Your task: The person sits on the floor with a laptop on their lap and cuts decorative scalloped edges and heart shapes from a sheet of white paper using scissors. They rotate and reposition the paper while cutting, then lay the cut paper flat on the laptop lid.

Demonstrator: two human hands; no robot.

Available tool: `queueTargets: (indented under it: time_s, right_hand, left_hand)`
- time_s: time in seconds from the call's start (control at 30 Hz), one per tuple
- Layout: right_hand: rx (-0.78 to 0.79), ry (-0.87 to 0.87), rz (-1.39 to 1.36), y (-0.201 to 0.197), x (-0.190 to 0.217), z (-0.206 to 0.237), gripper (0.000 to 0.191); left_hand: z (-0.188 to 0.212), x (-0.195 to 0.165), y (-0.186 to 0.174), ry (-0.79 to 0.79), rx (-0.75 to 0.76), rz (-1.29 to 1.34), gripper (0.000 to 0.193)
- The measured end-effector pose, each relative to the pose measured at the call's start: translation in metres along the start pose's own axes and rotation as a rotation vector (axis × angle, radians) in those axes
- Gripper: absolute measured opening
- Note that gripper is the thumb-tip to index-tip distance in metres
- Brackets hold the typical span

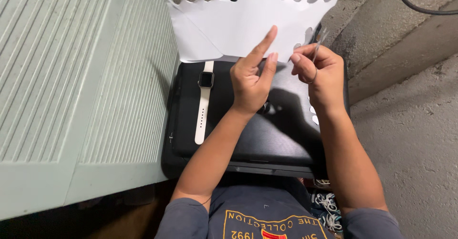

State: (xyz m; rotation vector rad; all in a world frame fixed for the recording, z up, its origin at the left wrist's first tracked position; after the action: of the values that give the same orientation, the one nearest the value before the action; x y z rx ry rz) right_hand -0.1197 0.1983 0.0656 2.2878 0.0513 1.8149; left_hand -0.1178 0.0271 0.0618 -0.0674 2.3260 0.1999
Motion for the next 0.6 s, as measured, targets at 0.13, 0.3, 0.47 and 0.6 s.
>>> queueTargets:
  time_s: [0.13, 0.3, 0.47, 0.6]
  right_hand:
    - [-0.032, -0.009, -0.028, -0.005, -0.002, -0.001, 0.011]
    - [-0.056, -0.024, -0.011, -0.007, 0.000, -0.003, 0.012]
    - [0.062, -0.129, 0.122, 0.000, 0.004, 0.001, 0.016]
    - [0.129, -0.116, 0.226, 0.007, 0.004, 0.006, 0.016]
  left_hand:
    - [-0.001, 0.005, -0.003, -0.138, -0.029, 0.260, 0.045]
    - [-0.002, 0.014, -0.005, -0.164, -0.106, 0.283, 0.040]
    - [0.000, 0.016, -0.008, -0.125, -0.137, 0.188, 0.041]
    - [0.001, 0.012, -0.010, -0.063, -0.130, 0.144, 0.040]
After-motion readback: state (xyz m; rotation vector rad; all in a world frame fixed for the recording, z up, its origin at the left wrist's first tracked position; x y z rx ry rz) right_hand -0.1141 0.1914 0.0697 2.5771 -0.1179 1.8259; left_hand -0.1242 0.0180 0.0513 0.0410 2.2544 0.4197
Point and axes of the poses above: each hand's wrist, its own z-axis away from the middle knuckle, its own y-axis out of the palm, x = y × z, the point moved 3 cm from there along -z, towards the middle knuckle, and after that the axes turned 6 degrees about -x, right-handed, at the moved point
